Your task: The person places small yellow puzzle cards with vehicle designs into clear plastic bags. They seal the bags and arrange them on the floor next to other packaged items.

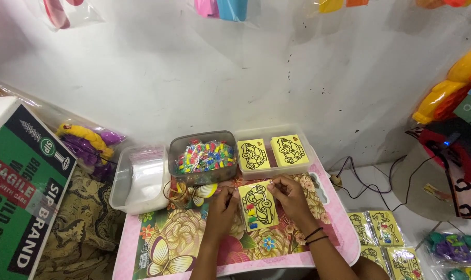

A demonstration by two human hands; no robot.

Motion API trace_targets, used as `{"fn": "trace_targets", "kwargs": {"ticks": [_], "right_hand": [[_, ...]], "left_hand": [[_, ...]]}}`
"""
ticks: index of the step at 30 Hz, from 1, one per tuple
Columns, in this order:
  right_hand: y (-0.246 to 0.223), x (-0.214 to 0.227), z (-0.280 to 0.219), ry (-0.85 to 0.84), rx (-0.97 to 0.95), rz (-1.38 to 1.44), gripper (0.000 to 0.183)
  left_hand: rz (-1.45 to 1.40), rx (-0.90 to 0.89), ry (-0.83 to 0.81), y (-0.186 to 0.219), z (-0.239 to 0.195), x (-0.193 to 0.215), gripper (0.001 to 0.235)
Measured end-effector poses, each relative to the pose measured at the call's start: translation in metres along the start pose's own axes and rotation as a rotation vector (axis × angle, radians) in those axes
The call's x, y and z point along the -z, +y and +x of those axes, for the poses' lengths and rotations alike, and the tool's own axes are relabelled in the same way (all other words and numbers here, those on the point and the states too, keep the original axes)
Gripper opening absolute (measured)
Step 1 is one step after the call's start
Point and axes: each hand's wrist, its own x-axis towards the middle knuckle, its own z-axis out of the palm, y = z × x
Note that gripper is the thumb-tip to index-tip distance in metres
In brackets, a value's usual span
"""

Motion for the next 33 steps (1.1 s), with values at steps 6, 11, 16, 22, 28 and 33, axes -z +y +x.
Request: {"fn": "trace_targets", "kwargs": {"ticks": [6,11,16,22,28,33], "right_hand": [[0.009,0.005,0.0,-0.01,-0.076,0.173,0.005],[0.015,0.013,0.0,0.023,-0.062,0.28,0.004],[0.004,0.048,-0.02,0.145,-0.144,0.301,0.005],[0.02,0.155,-0.085,0.419,-0.201,0.425,0.014],[-0.028,0.255,-0.184,0.713,-0.183,0.118,0.019],[-0.057,0.3,-0.261,0.863,-0.28,-0.274,0.015]], "left_hand": [[0.027,-0.04,-0.033,-0.009,0.003,0.001,0.013],[-0.018,-0.031,-0.01,-0.012,0.003,0.003,0.011],[-0.032,-0.024,-0.02,-0.013,0.004,0.004,0.012],[-0.03,-0.068,-0.047,-0.056,0.016,0.008,0.012],[0.141,-0.099,-0.052,-0.042,0.008,0.008,0.017],[0.192,-0.045,-0.13,-0.055,0.009,0.009,0.024]]}}
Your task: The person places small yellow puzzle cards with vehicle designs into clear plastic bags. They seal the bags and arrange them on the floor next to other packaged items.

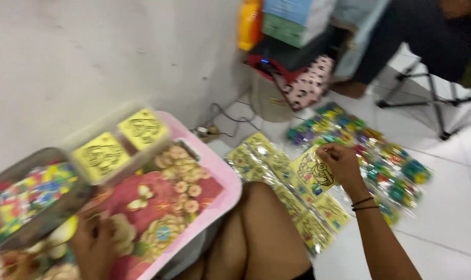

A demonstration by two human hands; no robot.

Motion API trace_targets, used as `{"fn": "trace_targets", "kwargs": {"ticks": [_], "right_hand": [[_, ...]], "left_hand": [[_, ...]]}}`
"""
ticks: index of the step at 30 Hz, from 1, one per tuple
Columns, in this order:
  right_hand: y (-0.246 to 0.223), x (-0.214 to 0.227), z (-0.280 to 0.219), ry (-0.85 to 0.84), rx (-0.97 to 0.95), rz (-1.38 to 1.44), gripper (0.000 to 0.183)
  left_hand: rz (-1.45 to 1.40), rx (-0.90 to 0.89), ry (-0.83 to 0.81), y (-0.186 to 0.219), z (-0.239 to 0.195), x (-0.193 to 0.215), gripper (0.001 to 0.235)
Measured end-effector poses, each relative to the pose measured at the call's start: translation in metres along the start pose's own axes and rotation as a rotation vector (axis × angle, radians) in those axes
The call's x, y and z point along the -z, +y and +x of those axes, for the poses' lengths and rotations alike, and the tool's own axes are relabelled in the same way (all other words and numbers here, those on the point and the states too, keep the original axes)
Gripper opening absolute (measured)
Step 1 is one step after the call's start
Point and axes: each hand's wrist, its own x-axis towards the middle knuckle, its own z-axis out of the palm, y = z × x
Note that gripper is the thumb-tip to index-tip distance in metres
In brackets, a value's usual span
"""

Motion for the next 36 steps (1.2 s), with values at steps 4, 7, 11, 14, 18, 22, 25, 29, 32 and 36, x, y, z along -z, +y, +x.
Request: {"fn": "trace_targets", "kwargs": {"ticks": [4,7,11,14,18,22,25,29,32,36], "right_hand": [[0.037,0.046,-0.018,-0.018,0.006,-0.619,0.015],[0.072,0.065,-0.032,-0.02,-0.13,-0.736,0.022],[0.136,0.084,-0.035,-0.003,-0.181,-0.779,0.019],[0.167,0.088,-0.038,0.008,-0.214,-0.656,0.019],[0.187,0.084,-0.04,-0.001,-0.2,-0.701,0.017],[0.2,0.084,-0.036,0.02,-0.196,-0.757,0.016],[0.204,0.082,-0.034,0.018,-0.168,-0.779,0.018],[0.208,0.08,-0.038,0.0,-0.142,-0.792,0.033],[0.209,0.083,-0.044,-0.142,-0.105,-0.854,0.051],[0.21,0.068,-0.055,-0.207,-0.219,-0.939,0.07]], "left_hand": [[-0.454,-0.023,-0.104,0.018,-0.008,-0.01,0.025],[-0.607,-0.027,-0.375,-0.024,0.019,0.003,0.005],[-0.506,0.008,-0.181,0.04,-0.013,-0.017,0.028],[-0.05,-0.139,-0.031,-0.123,0.034,0.019,0.026],[-0.005,-0.041,-0.131,-0.153,0.061,0.036,0.04],[-0.049,-0.033,-0.167,-0.182,0.077,0.044,0.033],[-0.052,-0.085,-0.141,-0.165,0.06,0.033,0.029],[-0.06,-0.065,-0.206,-0.174,0.075,0.043,0.034],[-0.023,-0.006,-0.19,-0.179,0.073,0.045,0.03],[-0.022,-0.098,-0.047,-0.171,0.053,0.033,0.023]]}}
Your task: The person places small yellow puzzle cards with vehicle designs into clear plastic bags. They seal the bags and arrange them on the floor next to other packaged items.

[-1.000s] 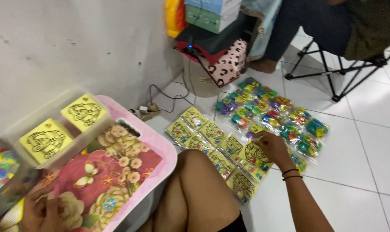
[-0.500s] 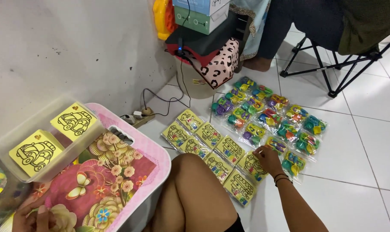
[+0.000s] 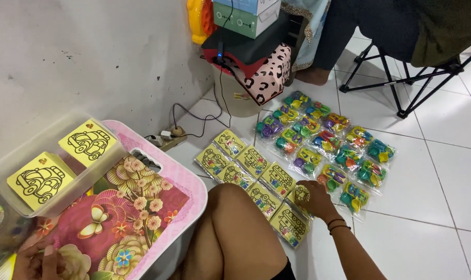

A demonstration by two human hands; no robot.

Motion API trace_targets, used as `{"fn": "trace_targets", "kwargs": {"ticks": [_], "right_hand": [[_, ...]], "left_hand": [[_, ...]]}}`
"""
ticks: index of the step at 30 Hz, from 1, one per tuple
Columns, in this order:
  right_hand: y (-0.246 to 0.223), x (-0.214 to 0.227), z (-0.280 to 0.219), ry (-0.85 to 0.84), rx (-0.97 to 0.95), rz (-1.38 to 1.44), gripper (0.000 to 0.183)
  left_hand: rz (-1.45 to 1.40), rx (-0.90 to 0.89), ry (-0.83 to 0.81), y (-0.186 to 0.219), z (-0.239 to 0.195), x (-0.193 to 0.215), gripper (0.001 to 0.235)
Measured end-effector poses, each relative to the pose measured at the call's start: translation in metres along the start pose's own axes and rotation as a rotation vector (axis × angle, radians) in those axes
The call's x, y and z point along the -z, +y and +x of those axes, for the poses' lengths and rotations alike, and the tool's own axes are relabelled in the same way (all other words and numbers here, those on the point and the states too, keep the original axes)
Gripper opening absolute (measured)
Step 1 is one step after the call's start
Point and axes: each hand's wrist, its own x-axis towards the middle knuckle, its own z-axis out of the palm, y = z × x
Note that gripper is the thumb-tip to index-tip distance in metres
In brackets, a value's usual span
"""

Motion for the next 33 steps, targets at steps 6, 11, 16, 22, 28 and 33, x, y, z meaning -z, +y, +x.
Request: {"fn": "trace_targets", "kwargs": {"ticks": [6,11,16,22,28,33], "right_hand": [[-0.011,-0.015,-0.004,-0.062,-0.034,-0.212,0.072],[-0.009,-0.019,-0.003,-0.063,-0.008,-0.132,0.069],[-0.005,-0.022,0.003,-0.174,-0.118,-0.053,0.074],[-0.008,-0.018,0.0,-0.129,-0.07,-0.043,0.077],[-0.016,-0.014,-0.002,-0.121,-0.038,-0.107,0.071],[-0.011,-0.016,0.001,-0.121,-0.027,-0.066,0.074]], "left_hand": [[-0.021,-0.025,-0.018,-0.005,0.0,0.0,0.023],[-0.036,0.063,-0.062,-0.034,0.014,0.007,0.022],[-0.039,0.074,-0.103,-0.057,0.021,0.016,0.023],[-0.047,0.09,-0.178,-0.081,0.036,0.027,0.024],[-0.033,0.1,-0.149,-0.075,0.034,0.024,0.022],[-0.027,-0.055,-0.002,-0.048,0.012,0.009,0.018]]}}
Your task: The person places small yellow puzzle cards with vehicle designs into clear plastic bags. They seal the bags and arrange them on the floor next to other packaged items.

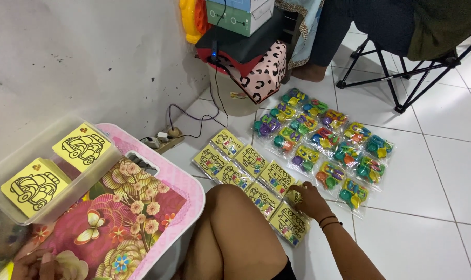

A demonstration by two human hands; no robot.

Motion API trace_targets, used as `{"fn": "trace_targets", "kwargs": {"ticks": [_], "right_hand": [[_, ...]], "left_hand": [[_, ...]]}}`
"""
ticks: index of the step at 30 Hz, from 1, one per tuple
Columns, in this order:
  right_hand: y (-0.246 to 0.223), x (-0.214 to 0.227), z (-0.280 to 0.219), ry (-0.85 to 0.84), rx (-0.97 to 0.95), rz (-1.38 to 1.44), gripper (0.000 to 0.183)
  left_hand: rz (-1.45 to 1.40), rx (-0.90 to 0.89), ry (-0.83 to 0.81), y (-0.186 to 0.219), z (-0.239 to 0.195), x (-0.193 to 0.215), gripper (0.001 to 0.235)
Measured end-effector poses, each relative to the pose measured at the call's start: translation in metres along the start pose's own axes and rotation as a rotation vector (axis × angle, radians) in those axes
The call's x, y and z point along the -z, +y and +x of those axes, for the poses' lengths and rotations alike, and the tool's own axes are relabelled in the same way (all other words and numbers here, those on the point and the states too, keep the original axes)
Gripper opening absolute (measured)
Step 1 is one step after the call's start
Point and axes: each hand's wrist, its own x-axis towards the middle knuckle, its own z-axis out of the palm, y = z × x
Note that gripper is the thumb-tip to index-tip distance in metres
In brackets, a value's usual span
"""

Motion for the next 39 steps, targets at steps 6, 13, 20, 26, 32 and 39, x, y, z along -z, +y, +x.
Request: {"fn": "trace_targets", "kwargs": {"ticks": [6,13,20,26,32,39], "right_hand": [[-0.002,0.003,0.0,0.017,0.043,-0.108,0.068],[-0.006,0.016,0.001,-0.057,-0.03,-0.26,0.072],[0.006,0.011,0.009,-0.07,-0.034,-0.188,0.081],[-0.001,0.016,0.003,-0.107,-0.009,-0.166,0.077],[0.002,0.012,0.007,-0.075,-0.002,-0.17,0.084],[0.01,0.006,0.014,-0.049,0.022,-0.174,0.079]], "left_hand": [[0.02,0.022,-0.042,-0.002,0.0,0.001,0.016],[0.024,0.089,-0.128,-0.038,0.023,0.015,0.021],[0.013,-0.077,0.055,-0.005,-0.006,-0.015,0.017],[-0.024,-0.028,0.061,0.019,-0.016,-0.024,0.012],[-0.369,-0.058,-0.058,0.102,-0.019,-0.051,0.014],[-0.511,-0.053,-0.114,0.085,-0.019,-0.043,0.017]]}}
